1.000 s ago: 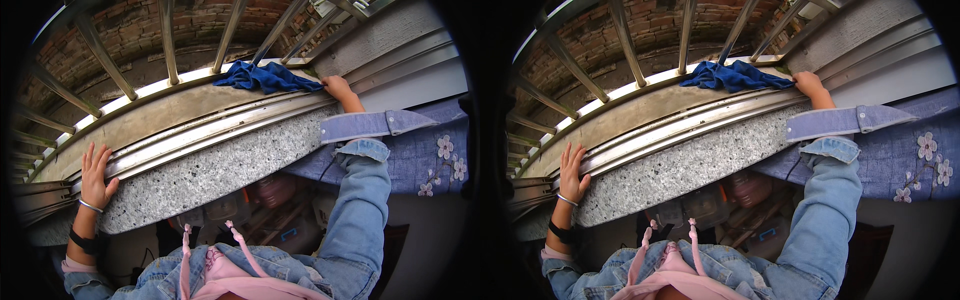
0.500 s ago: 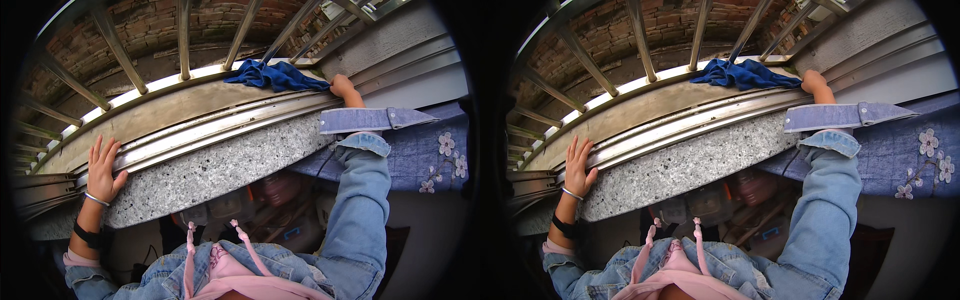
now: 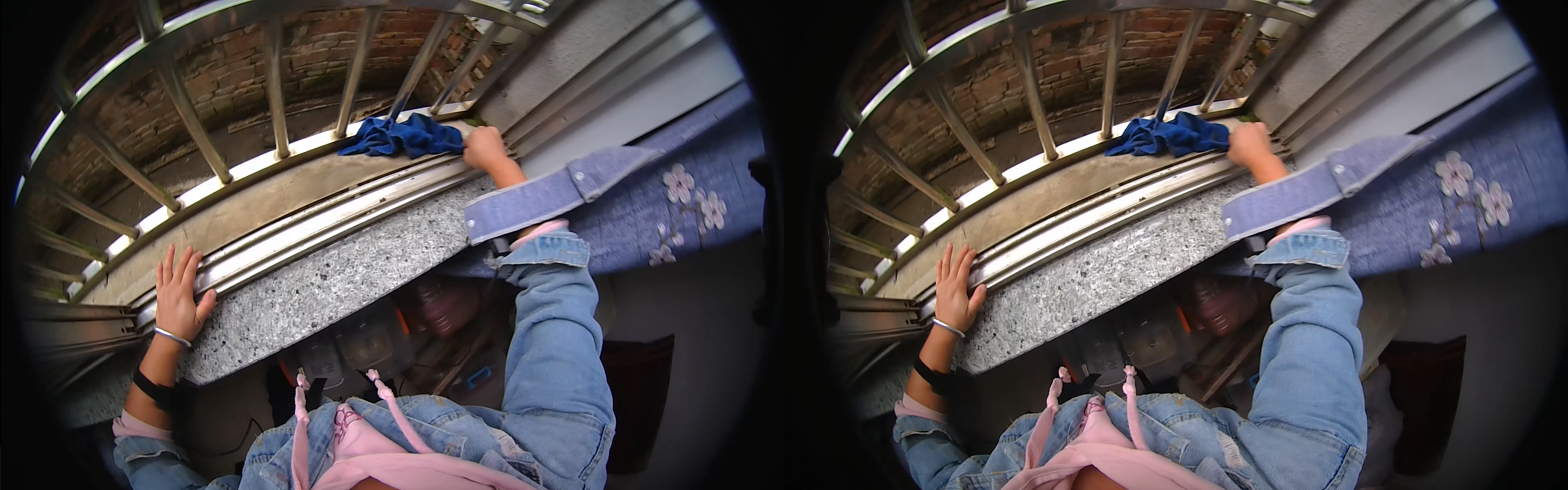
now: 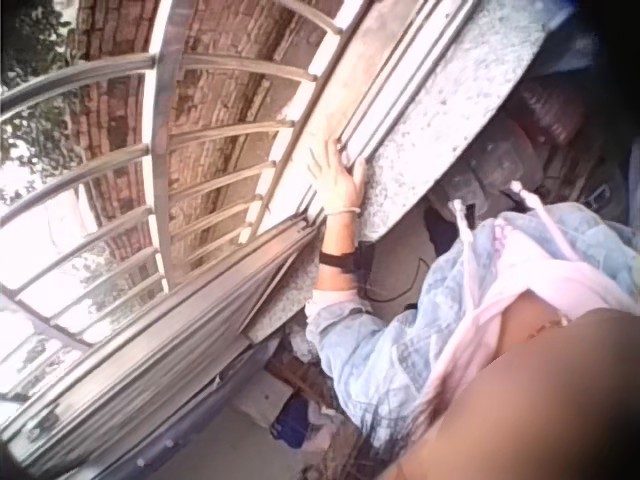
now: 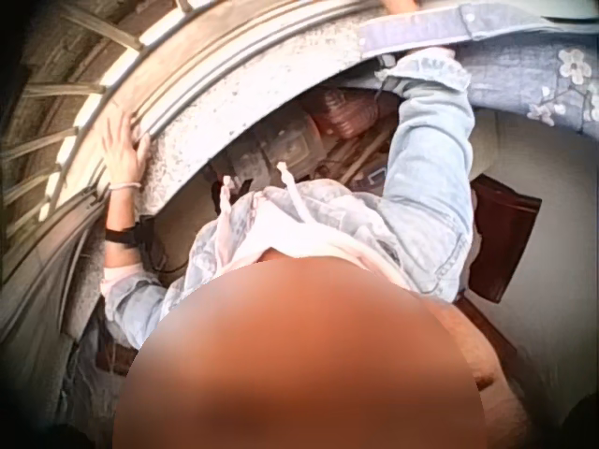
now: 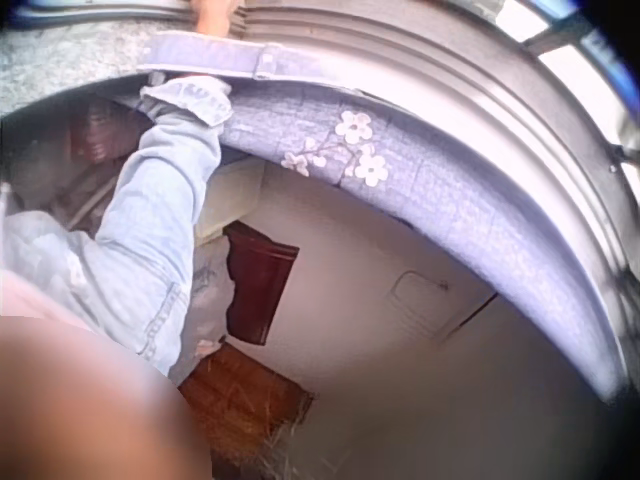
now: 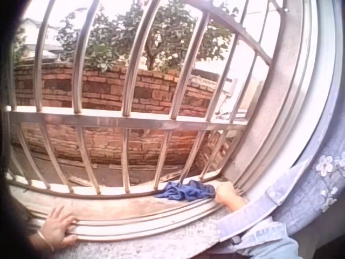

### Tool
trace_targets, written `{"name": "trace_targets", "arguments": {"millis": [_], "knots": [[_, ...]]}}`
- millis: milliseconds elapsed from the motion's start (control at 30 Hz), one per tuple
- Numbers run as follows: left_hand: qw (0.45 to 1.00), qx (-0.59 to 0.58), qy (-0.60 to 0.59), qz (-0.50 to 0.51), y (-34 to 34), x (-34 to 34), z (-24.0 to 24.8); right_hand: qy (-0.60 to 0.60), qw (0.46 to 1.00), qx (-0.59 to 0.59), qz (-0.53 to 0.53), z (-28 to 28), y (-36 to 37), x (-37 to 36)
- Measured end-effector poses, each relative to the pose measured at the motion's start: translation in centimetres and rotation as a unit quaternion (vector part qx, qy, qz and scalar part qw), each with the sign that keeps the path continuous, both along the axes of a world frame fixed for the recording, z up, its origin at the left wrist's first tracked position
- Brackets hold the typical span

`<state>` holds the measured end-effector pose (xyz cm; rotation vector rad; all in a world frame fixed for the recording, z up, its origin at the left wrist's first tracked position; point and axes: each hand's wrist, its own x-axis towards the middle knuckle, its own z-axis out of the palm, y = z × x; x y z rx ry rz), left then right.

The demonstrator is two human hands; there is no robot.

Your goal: The person wipes the metal window frame and sill with a blue cloth, moving along the length of the frame and repeatedly folding the cloth. The person then walks away from the window into the room.

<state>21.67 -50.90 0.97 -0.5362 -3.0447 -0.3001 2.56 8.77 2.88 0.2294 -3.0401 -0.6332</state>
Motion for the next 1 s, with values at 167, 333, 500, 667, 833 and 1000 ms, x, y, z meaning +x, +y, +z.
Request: {"name": "trace_targets", "arguments": {"millis": [167,333,500,667,833,1000], "knots": [[1.000,0.004,0.007,0.004,0.0,0.1,-0.4,-0.028,0.999,-0.024,0.039,0.7,-9.8,2.5],[1.000,0.003,0.018,0.003,-0.1,0.3,-0.2,-0.020,0.992,-0.053,0.111,0.9,-17.6,4.9],[1.000,0.002,0.011,0.007,-0.4,0.3,-0.2,-0.027,0.992,-0.095,-0.074,0.6,-17.6,3.3],[0.999,0.007,0.031,-0.001,-0.5,0.0,-0.2,-0.011,0.996,-0.001,-0.087,0.1,-10.5,2.0],[1.000,0.000,0.021,0.018,-0.1,-0.1,0.1,0.070,0.983,-0.059,-0.160,0.6,0.0,-0.1],[0.999,-0.008,0.007,0.031,-0.2,-0.1,-0.2,0.088,0.987,-0.005,-0.134,-1.1,5.8,-2.1]]}}
